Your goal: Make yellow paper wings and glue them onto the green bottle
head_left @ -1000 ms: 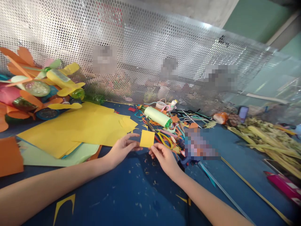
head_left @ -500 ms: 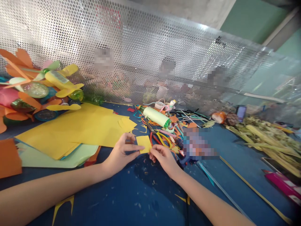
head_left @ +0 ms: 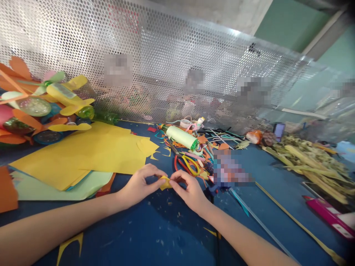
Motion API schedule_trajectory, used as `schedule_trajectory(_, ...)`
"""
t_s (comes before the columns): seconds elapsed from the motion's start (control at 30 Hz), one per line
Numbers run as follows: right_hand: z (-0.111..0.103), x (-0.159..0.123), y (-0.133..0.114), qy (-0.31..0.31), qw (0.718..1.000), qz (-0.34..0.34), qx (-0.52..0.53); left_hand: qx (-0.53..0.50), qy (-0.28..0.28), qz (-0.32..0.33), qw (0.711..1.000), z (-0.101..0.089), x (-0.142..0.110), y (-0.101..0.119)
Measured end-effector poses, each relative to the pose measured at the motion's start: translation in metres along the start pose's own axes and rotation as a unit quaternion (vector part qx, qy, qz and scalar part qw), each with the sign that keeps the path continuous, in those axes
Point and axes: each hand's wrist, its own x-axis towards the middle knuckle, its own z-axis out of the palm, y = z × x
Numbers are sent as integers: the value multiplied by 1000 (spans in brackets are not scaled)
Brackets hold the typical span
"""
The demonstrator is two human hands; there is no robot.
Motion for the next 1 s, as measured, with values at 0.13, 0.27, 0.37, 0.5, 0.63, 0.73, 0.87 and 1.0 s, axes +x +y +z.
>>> schedule_trajectory(0.13, 0, 0, 0, -13, 999, 31, 25, -24, -12, -33, 999, 0, -1, 2)
schedule_trajectory(0.27, 0, 0, 1, -19, 997, 56, 55, -47, -21, -36, 998, 0, -1, 0)
schedule_trajectory(0.37, 0, 0, 3, -14, 997, 57, 58, -57, -19, -43, 997, -1, 0, 1)
schedule_trajectory(0.5, 1, 1, 5, -12, 994, 76, 80, -48, -7, -69, 996, -2, 0, 3)
schedule_trajectory(0.63, 0, 1, 6, -5, 991, 87, 102, -76, 5, -98, 992, -1, 3, 0)
schedule_trajectory(0.73, -1, 2, 9, 28, 991, 93, 96, -126, 14, -124, 984, -1, 5, -4)
schedule_trajectory(0.87, -3, 5, 16, 77, 989, 93, 89, -145, 13, -150, 978, -1, 7, -8)
schedule_trajectory(1.0, -3, 6, 19, 92, 987, 95, 93, -149, 23, -157, 976, -2, 7, -9)
